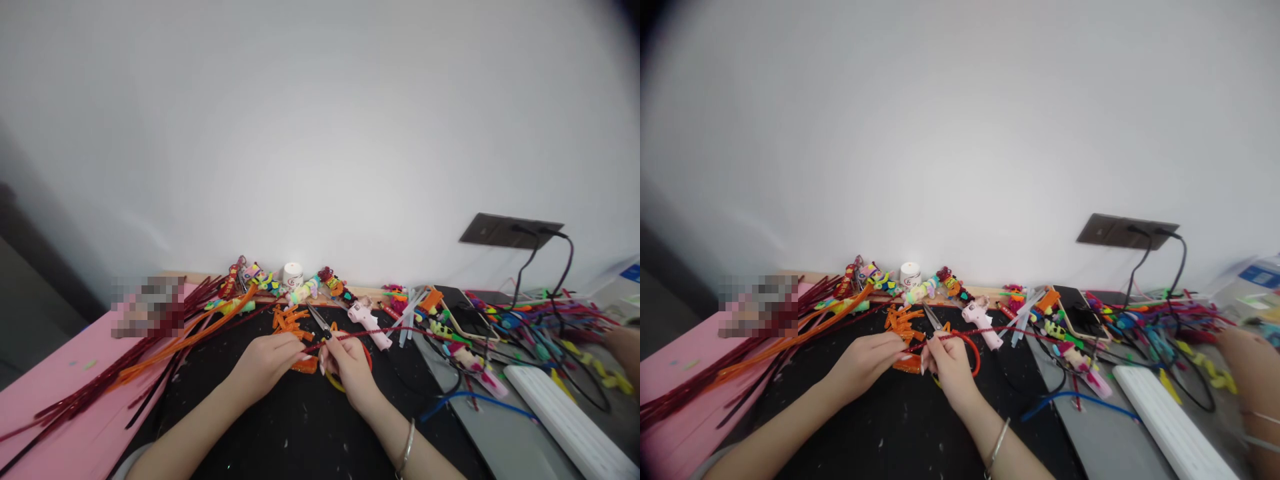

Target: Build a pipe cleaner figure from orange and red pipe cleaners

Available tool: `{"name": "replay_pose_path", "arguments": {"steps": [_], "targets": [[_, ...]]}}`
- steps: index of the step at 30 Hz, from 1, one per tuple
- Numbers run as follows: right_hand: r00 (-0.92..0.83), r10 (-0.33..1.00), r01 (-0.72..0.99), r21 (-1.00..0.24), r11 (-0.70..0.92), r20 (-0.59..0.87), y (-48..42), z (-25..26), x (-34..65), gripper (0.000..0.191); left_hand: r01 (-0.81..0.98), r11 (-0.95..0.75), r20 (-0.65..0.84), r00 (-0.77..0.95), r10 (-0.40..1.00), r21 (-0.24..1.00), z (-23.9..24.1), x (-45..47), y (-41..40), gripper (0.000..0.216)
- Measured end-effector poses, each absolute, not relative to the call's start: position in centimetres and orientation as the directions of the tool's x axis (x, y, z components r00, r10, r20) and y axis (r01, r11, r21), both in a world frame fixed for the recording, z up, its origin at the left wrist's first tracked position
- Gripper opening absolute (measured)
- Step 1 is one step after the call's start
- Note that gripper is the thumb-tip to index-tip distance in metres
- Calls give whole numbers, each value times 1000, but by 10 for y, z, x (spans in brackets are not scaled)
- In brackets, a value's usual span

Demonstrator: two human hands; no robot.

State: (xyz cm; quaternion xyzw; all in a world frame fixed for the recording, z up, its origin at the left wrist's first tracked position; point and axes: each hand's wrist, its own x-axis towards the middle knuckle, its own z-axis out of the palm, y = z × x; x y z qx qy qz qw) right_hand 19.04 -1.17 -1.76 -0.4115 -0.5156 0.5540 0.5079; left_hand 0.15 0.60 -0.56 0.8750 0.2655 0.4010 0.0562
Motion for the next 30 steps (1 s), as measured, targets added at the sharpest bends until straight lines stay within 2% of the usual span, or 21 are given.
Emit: {"name": "replay_pose_path", "arguments": {"steps": [2, 4, 5, 7, 9, 12, 17, 23, 27, 30], "targets": [[-129, 989, -169, -984, 54, 77, -12, -17, 191, 54, 369, -736, 623, 391, 677, 568, -7, 2, 7, 17], [-126, 988, -190, -980, 63, 88, -12, -18, 191, 51, 265, -519, 459, 257, 850, 813, -7, 4, 7, 11], [-129, 988, -188, -980, 64, 90, -13, -19, 190, 50, 190, -389, 350, 212, 913, 901, -8, 6, 7, 11], [-130, 987, -175, -982, 71, 94, -13, -21, 190, 49, 14, -153, 148, 175, 973, 988, -8, 10, 7, 14], [-134, 984, -164, -982, 93, 116, -14, -22, 189, 47, -139, -14, 38, 169, 985, 990, -7, 14, 5, 19], [-187, 968, -131, -981, 142, 165, -16, -19, 187, 45, -307, 94, -24, 222, 975, 947, -5, 19, 2, 27], [-257, 949, -22, -983, 185, 184, -22, -13, 185, 47, -426, 163, -63, 240, 969, 890, -3, 22, -1, 34], [-281, 942, -31, -983, 182, 183, -23, -12, 185, 45, -378, 147, -55, 243, 968, 914, -7, 20, 1, 35], [-274, 946, -68, -985, 159, 172, -20, -15, 186, 48, -220, 41, 9, 220, 976, 975, -7, 18, 2, 37], [-243, 958, -86, -987, 135, 152, -19, -15, 188, 50, -64, -62, 77, 267, 961, 996, -4, 14, 3, 40]]}}
